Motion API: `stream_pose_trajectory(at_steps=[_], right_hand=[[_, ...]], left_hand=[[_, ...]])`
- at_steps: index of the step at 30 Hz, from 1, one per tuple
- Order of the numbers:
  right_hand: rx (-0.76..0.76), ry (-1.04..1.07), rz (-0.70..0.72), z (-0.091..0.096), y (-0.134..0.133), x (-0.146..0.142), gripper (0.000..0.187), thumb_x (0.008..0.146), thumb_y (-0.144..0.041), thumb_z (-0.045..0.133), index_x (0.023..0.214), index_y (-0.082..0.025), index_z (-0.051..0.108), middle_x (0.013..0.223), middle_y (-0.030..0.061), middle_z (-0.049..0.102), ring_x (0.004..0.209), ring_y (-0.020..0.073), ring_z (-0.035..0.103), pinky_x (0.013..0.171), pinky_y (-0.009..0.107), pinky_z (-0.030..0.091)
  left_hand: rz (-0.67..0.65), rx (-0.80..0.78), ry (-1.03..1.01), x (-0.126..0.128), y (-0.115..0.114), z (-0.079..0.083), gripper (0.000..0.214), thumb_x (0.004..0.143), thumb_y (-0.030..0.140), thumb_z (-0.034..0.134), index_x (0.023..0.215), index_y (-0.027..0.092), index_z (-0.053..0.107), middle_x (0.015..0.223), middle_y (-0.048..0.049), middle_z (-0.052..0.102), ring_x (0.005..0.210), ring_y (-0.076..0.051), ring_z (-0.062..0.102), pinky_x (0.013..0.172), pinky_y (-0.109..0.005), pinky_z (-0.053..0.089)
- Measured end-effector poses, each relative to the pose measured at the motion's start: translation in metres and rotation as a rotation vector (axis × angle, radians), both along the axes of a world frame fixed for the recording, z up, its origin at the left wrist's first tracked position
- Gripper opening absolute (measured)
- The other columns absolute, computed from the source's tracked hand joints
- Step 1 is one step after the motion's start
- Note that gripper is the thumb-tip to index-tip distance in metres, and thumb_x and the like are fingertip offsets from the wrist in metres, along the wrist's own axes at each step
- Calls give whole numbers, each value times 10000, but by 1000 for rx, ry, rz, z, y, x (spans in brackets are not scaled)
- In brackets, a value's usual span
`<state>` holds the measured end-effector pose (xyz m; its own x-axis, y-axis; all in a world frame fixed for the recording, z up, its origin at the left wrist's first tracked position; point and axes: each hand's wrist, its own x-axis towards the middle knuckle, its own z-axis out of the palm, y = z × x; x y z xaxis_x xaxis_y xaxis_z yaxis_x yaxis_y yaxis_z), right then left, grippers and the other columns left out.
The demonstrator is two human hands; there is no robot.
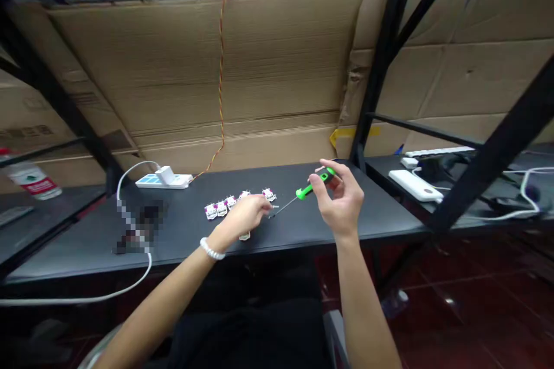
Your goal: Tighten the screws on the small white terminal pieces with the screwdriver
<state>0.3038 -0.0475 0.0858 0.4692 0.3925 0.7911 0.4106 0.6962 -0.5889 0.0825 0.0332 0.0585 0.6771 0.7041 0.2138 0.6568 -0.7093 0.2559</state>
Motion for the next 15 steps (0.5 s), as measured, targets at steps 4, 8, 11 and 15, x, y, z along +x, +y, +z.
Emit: stream_pose_trajectory(at_steps=[4, 8, 11, 15], right_hand=[[16, 8, -8, 2, -3, 4, 301, 874, -331, 828, 1154, -252, 750, 958, 32, 740, 753, 196, 755, 716, 355, 654], [16, 13, -23, 3, -5, 6, 308, 875, -352, 826, 1154, -248, 745, 968, 40, 742, 761, 200, 757, 720, 359, 655], [3, 19, -21, 3, -5, 7, 319, 878, -371, 823, 1160, -246, 740, 976, 45, 743, 767, 206, 763, 719, 364, 658], [0, 16, -32, 3, -4, 7, 327, 872, -392, 827, 1153, -248, 739, 949, 41, 745, 759, 211, 766, 714, 368, 665]], left_hand=[[45, -49, 111, 22, 32, -3, 259, 881, 83, 692, 1057, 214, 830, 1062, -84, 817, 1028, -247, 755, 954, -330, 586], [44, -58, 125, 29, 42, -11, 230, 877, 100, 718, 1043, 211, 833, 1032, -80, 822, 1002, -234, 760, 935, -310, 587], [36, -58, 130, 32, 43, -14, 248, 881, 78, 689, 1051, 183, 835, 1009, -91, 823, 993, -239, 762, 942, -312, 582], [15, -64, 130, 36, 43, -15, 282, 866, 39, 633, 997, 175, 842, 944, -85, 823, 938, -224, 767, 920, -295, 585]])
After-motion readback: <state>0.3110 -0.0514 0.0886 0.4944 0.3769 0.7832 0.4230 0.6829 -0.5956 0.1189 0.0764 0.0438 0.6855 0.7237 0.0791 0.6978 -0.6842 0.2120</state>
